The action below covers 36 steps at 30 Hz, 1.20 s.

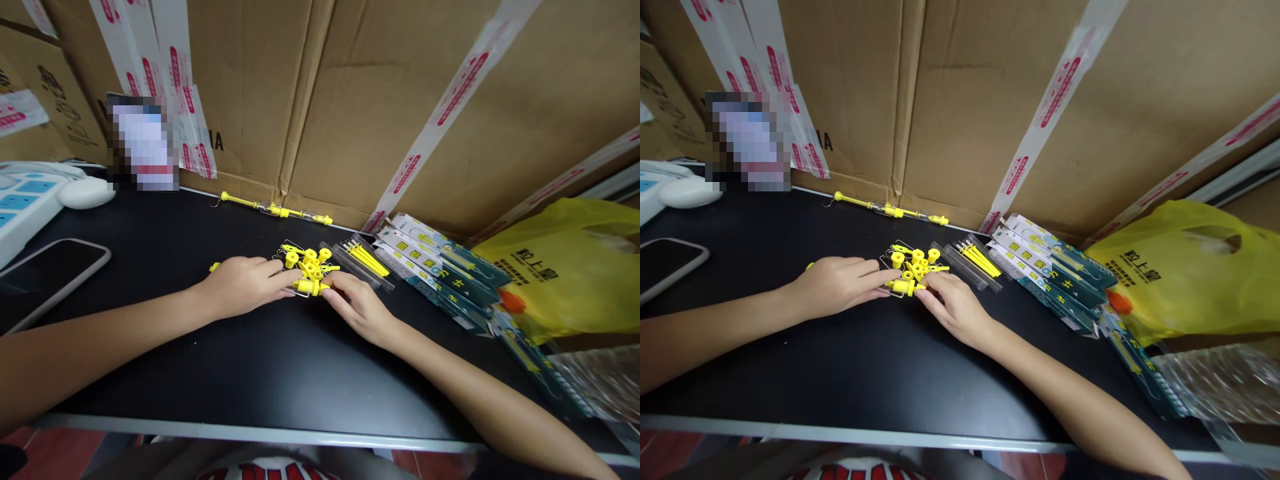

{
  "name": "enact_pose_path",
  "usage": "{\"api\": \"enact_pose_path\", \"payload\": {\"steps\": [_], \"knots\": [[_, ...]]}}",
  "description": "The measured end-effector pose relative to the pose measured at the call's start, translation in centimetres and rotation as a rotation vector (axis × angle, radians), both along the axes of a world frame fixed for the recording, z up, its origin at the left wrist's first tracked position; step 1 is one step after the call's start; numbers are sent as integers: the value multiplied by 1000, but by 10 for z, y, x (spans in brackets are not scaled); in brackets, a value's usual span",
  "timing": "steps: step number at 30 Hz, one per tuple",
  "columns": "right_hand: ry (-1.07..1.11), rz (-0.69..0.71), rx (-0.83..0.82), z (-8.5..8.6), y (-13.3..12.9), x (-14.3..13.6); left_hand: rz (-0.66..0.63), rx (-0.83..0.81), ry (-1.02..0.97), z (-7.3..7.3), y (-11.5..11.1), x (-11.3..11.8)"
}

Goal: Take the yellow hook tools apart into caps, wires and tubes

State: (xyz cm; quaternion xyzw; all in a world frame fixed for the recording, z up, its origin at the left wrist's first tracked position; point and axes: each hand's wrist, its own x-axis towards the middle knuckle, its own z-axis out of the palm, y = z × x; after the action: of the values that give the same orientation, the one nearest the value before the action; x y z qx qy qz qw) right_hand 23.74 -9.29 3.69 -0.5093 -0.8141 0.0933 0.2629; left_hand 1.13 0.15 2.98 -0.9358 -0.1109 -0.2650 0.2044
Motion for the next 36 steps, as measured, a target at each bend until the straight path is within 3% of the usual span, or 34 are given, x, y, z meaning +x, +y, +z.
{"api": "enact_pose_path", "payload": {"steps": [11, 16, 22, 31, 36], "knots": [[106, 4, 56, -16, 2, 5, 15, -7, 29, 0, 0, 1], [72, -19, -33, -10, 1, 2, 24, -16, 26, 0, 0, 0], [-34, 1, 13, -1, 1, 0, 22, 8, 28, 0, 0, 0], [75, 20, 98, -12, 3, 4, 26, -8, 34, -1, 1, 1], [78, 1, 55, -15, 2, 4, 20, -20, 24, -1, 0, 0]]}}
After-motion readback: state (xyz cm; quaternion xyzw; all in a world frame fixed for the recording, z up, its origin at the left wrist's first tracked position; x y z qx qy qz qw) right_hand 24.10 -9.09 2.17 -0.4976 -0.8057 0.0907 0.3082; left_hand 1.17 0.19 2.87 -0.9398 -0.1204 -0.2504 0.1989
